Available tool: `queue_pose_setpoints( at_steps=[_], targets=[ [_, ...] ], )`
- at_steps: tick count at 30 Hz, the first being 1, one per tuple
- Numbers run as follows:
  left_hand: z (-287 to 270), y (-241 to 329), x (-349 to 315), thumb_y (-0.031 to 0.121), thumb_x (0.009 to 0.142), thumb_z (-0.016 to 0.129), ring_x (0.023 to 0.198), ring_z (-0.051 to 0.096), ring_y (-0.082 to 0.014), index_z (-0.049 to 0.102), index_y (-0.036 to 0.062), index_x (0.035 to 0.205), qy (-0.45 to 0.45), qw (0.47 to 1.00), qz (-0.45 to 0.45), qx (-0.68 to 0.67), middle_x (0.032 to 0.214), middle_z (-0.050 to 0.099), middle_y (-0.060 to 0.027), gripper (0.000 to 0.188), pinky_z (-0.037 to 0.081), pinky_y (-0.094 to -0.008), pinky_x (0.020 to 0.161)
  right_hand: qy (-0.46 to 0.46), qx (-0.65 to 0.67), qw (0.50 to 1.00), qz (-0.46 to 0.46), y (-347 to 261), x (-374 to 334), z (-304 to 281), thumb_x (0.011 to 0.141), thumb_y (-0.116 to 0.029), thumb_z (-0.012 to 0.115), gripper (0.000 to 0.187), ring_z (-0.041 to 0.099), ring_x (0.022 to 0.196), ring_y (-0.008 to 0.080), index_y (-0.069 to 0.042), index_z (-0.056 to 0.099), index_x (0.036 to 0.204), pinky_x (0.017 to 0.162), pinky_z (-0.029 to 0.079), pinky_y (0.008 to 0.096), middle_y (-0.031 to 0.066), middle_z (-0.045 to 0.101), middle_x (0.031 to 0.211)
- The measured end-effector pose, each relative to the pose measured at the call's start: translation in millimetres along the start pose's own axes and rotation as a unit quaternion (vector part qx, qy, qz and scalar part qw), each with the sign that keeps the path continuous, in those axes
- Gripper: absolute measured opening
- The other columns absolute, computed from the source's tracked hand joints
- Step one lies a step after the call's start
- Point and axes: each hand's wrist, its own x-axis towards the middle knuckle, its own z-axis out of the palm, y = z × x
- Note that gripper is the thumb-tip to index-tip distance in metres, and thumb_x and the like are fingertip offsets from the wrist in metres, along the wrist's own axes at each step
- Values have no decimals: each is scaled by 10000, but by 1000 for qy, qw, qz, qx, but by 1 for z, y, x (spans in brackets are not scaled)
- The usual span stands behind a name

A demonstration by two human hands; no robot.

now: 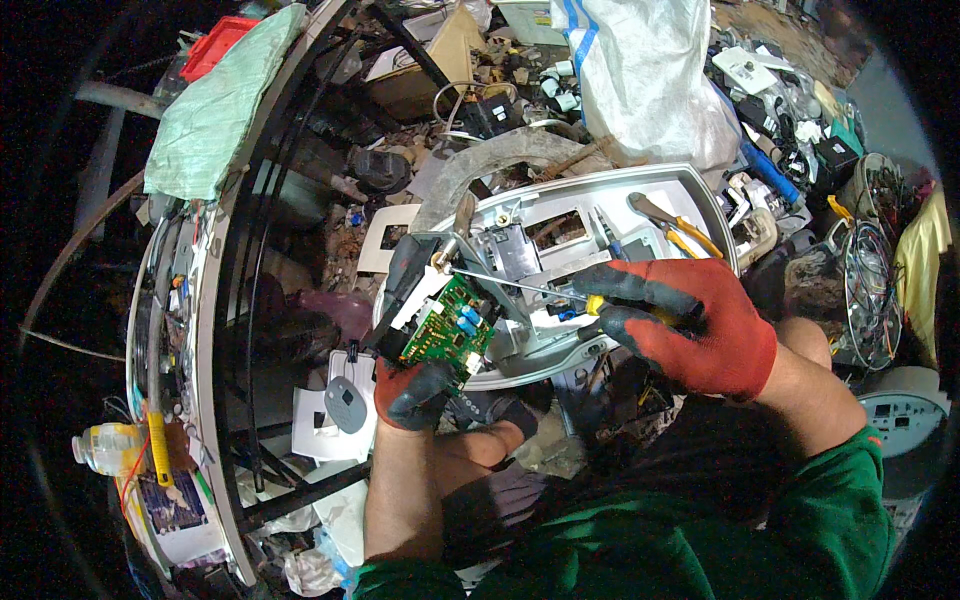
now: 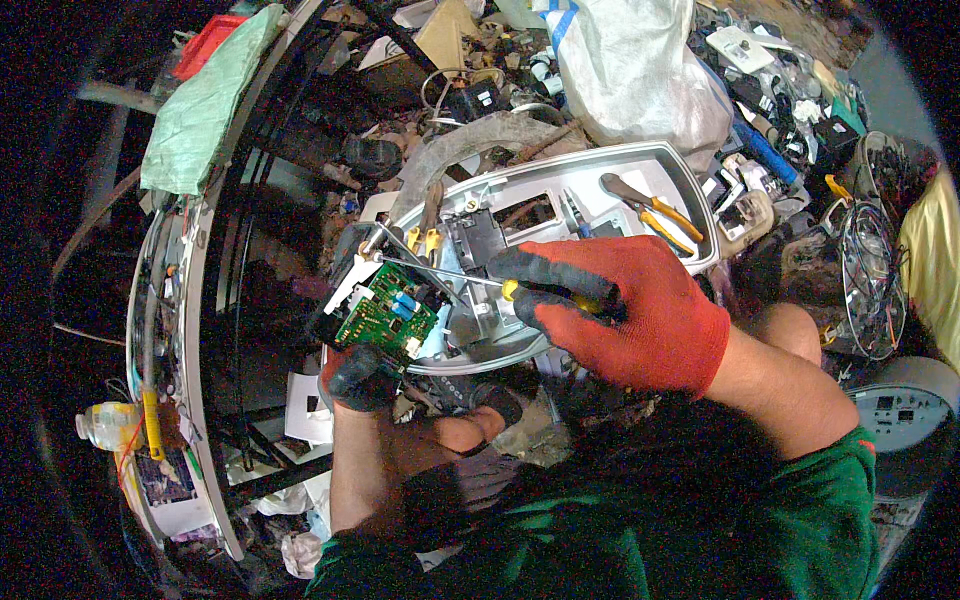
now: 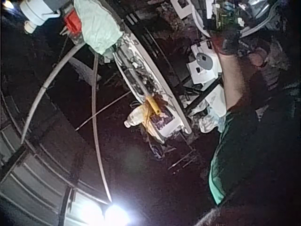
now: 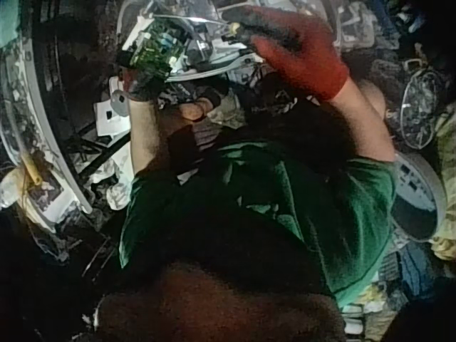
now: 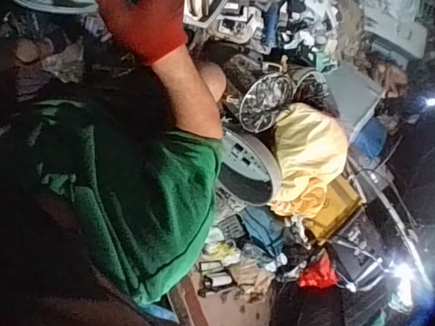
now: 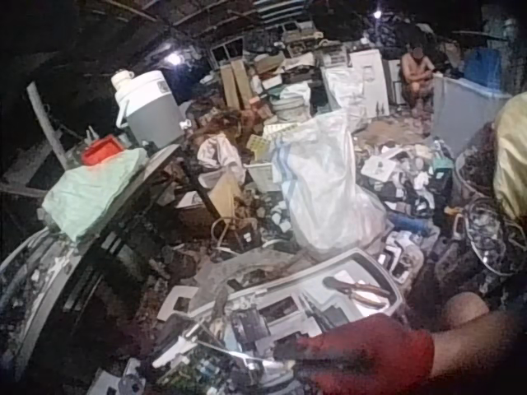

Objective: The person disassembles an electronic component using a screwdriver, pliers, and their hands, removing a circuit board and various internal parts.

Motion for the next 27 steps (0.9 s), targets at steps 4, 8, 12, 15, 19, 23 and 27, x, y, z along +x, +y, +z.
queue_pose_setpoints(
  at_steps=[4,8,12,15,19,23,27],
  targets=[
    [-1,1,-2,388,1008,432,1316,460,-397,369,9,1466,-3,1000,-2,0,1447,447,-243,597,348,-547,1127,-7,-11,1000,-3,6,-2,-1,808,-113,677,415,685,839,291,52,626,1185,781,528,362,181,691,931],
    [1,-3,-4,413,987,459,1311,461,-411,376,11,1462,-17,995,26,91,1439,456,-244,628,360,-574,1111,-6,-31,999,-26,5,1,-4,801,-109,683,408,663,775,296,52,632,1172,732,520,368,175,670,877],
    [5,-12,1,449,972,455,1281,477,-446,385,47,1469,-44,988,54,141,1422,472,-246,643,374,-616,1081,-3,-59,997,-45,13,0,-4,783,-90,692,389,646,735,295,49,642,1143,697,513,366,171,651,838],
    [10,-10,-1,445,931,536,1254,501,-455,383,66,1475,86,968,63,225,1402,491,-241,681,385,-634,1063,13,-61,996,-56,17,-1,-2,770,-78,700,378,652,742,293,47,648,1123,695,516,363,170,651,839],
    [17,-16,1,265,670,827,1201,567,-411,378,47,1469,78,976,67,193,1364,524,-220,942,472,-602,997,22,-45,998,-31,14,-4,-5,778,-123,716,388,681,778,289,1,665,1143,703,533,364,172,688,893],
    [22,-12,7,197,618,840,1185,582,-403,345,35,1482,146,967,45,202,1350,530,-228,1009,505,-580,971,49,-45,995,-71,14,-2,-9,782,-148,729,400,696,790,246,-19,673,1157,715,540,348,158,713,908],
    [23,-18,5,176,627,827,1184,584,-401,323,37,1494,103,973,62,195,1341,534,-233,1012,508,-571,973,36,-34,997,-51,14,-4,-9,785,-145,712,387,682,776,268,-1,669,1141,716,535,357,161,701,891]
  ],
)
